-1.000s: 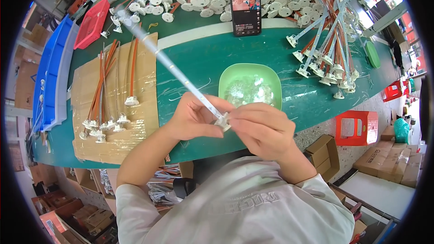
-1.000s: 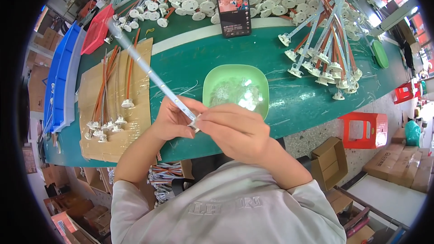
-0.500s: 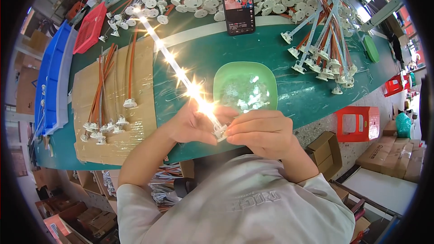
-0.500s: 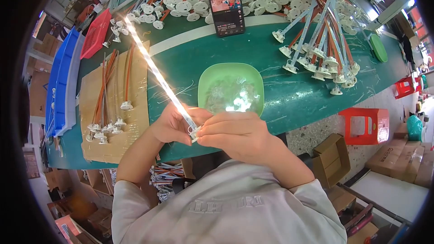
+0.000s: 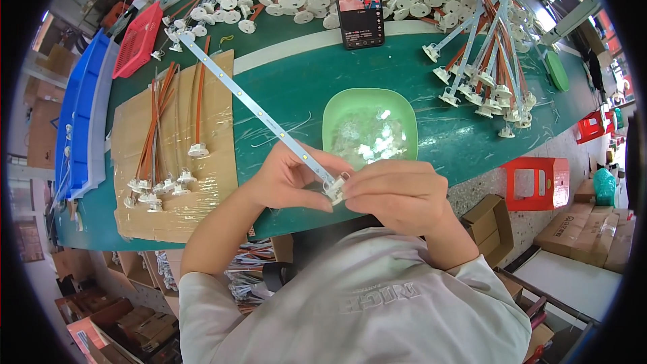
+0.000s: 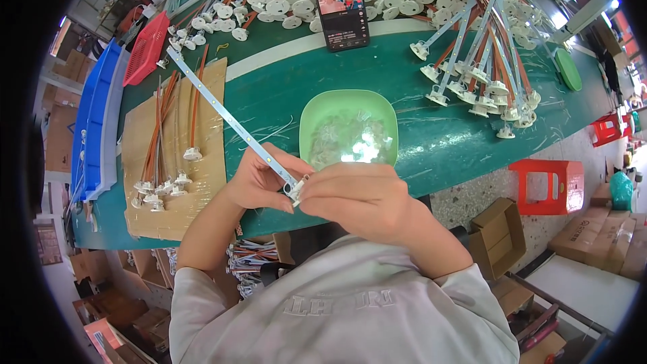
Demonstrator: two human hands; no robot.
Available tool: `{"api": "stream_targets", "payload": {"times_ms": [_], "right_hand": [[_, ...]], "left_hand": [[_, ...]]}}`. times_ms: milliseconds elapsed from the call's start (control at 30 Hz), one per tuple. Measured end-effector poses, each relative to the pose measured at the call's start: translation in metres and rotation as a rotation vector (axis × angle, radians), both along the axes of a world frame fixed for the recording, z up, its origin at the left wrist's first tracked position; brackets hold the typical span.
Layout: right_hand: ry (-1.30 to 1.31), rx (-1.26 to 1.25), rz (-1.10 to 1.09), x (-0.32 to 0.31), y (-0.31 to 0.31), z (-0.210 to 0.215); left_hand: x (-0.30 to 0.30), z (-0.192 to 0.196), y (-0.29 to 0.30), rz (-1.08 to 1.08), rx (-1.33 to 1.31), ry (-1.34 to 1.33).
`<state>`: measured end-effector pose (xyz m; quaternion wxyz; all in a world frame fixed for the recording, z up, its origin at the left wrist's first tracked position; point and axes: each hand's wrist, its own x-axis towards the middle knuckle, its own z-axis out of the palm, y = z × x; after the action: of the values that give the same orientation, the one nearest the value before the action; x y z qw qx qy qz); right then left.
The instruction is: Assembling white circular plastic bases onto long thin LED light rods at a workbench.
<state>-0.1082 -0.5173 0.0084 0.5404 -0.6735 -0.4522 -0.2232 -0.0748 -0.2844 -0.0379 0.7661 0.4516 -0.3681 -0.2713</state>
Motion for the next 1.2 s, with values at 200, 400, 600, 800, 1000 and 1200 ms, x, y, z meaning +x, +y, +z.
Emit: {"api": "stream_targets", "payload": {"times_ms": [200,400,600,800,1000,1200], "right_hand": [[-0.053,-0.058,-0.021,0.012,-0.009,0.000],[0.237,-0.386,-0.396,0.021,-0.012,-0.006],[0.373,-0.743,-0.346,0.018,-0.007,-0.019],[0.350,-0.652,-0.313,0.018,-0.014,-0.016],[0.332,-0.464,-0.357,0.018,-0.016,-0.017],[0.536,-0.372,-0.398,0.012,-0.017,-0.015]], "left_hand": [[-0.006,0.001,-0.003,0.109,0.068,0.186],[-0.002,-0.002,-0.004,0.236,0.208,-0.067],[-0.004,-0.002,-0.008,0.244,0.221,-0.078],[-0.004,-0.002,-0.007,0.240,0.254,-0.122],[-0.003,-0.003,-0.008,0.261,0.255,-0.130],[-0.004,0.000,-0.008,0.261,0.280,-0.111]]}}
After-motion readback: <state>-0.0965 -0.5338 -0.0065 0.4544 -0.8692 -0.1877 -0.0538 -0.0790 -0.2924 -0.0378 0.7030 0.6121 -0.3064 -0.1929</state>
